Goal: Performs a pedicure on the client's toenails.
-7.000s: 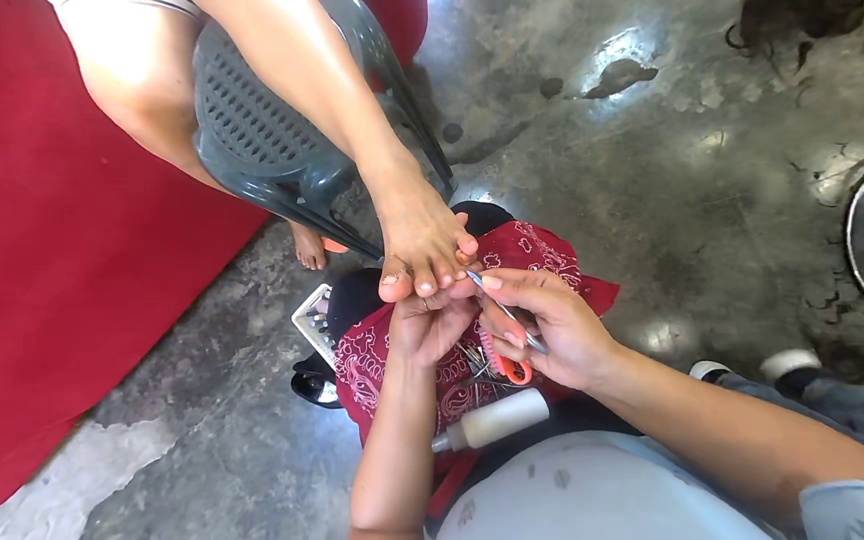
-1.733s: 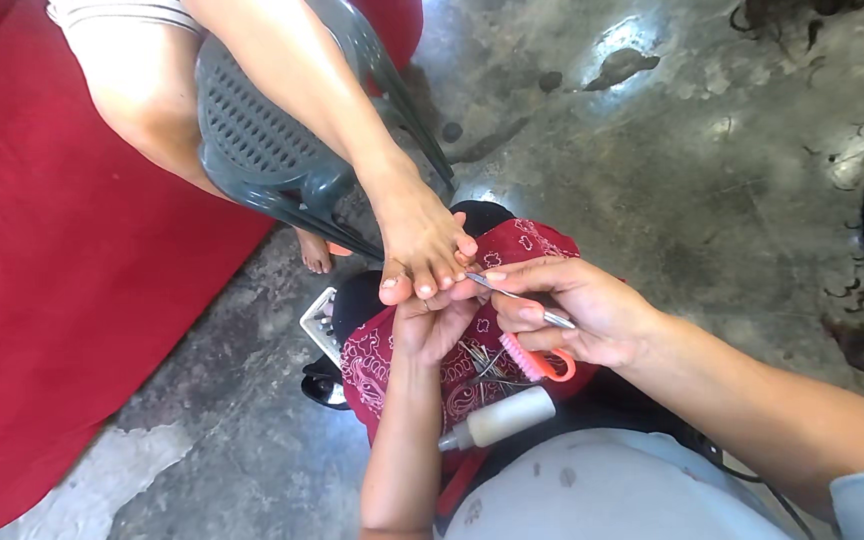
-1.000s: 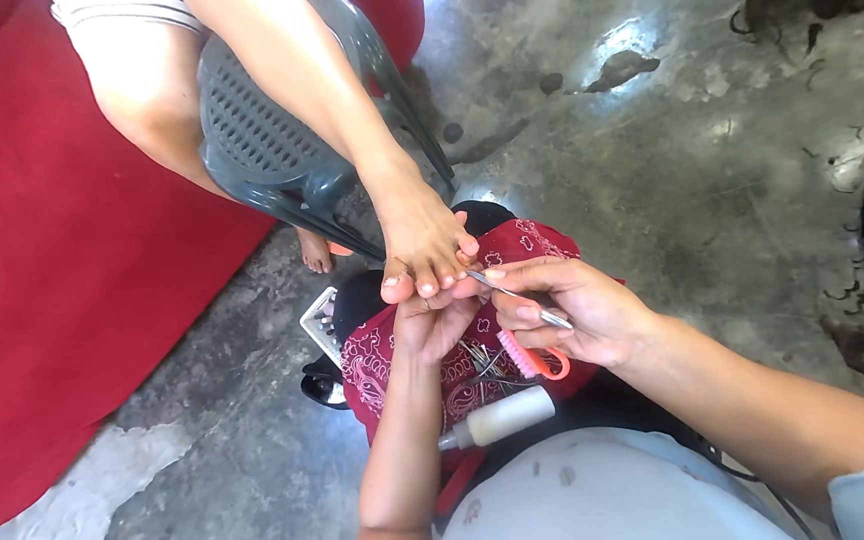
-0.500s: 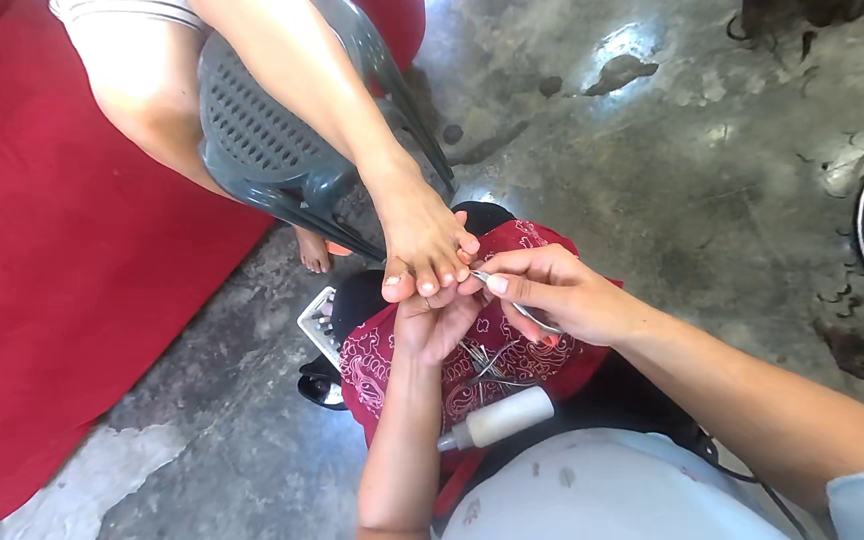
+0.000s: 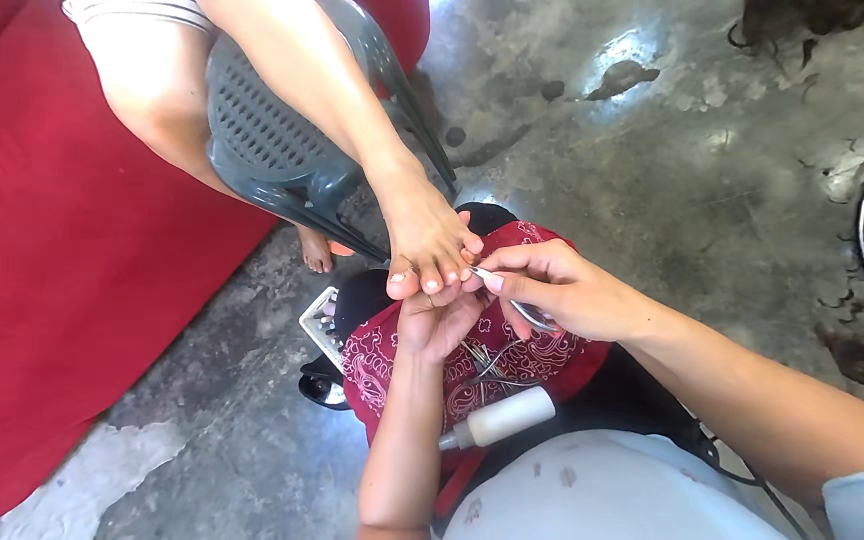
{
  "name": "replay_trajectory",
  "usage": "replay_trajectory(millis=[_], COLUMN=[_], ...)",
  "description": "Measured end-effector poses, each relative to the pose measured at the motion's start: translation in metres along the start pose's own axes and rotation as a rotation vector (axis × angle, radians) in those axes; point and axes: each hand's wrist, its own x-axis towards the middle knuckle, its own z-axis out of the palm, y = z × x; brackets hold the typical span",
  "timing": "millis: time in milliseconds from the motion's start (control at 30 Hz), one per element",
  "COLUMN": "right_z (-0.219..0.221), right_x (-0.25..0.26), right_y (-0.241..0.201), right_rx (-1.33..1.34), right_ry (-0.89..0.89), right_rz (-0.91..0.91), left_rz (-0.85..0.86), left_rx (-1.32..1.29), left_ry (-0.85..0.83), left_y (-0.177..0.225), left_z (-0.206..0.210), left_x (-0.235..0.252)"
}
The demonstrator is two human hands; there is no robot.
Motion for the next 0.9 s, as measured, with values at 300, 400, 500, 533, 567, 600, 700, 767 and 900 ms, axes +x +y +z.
replay_trajectory(millis=[300, 400, 500, 533, 567, 600, 700, 767, 900], right_z=[0.01, 0.015, 0.019, 0.021, 0.023, 0.025, 0.033, 0.035, 0.033], right_x=[0.002, 0.001, 0.001, 0.001, 0.0, 0.0, -0.003, -0.006, -0.008], right_y=[0.013, 0.017, 0.021, 0.022, 0.023, 0.024, 0.03, 0.036, 0.035], right_rx=[0.302, 0.29, 0.271, 0.255, 0.233, 0.206, 0.223, 0.29, 0.465], right_ry=[0.083, 0.108, 0.14, 0.153, 0.17, 0.186, 0.232, 0.223, 0.166], right_rz=[0.031, -0.023, -0.067, -0.082, -0.097, -0.114, -0.138, -0.156, -0.097], left_rz=[-0.004, -0.007, -0.006, -0.006, -0.005, -0.005, -0.005, -0.006, 0.008], left_rx=[-0.011, -0.012, -0.006, -0.006, -0.004, -0.006, -0.028, -0.041, -0.011], left_ry=[0.004, -0.004, -0.009, -0.01, -0.011, -0.014, -0.004, 0.003, 0.008], left_y=[0.0, 0.0, 0.0, 0.0, 0.0, 0.0, -0.001, -0.001, -0.002], left_z=[-0.001, -0.001, 0.0, 0.0, 0.0, 0.0, 0.0, 0.001, 0.001], left_x=[0.001, 0.001, 0.001, 0.001, 0.001, 0.001, 0.001, 0.001, 0.0])
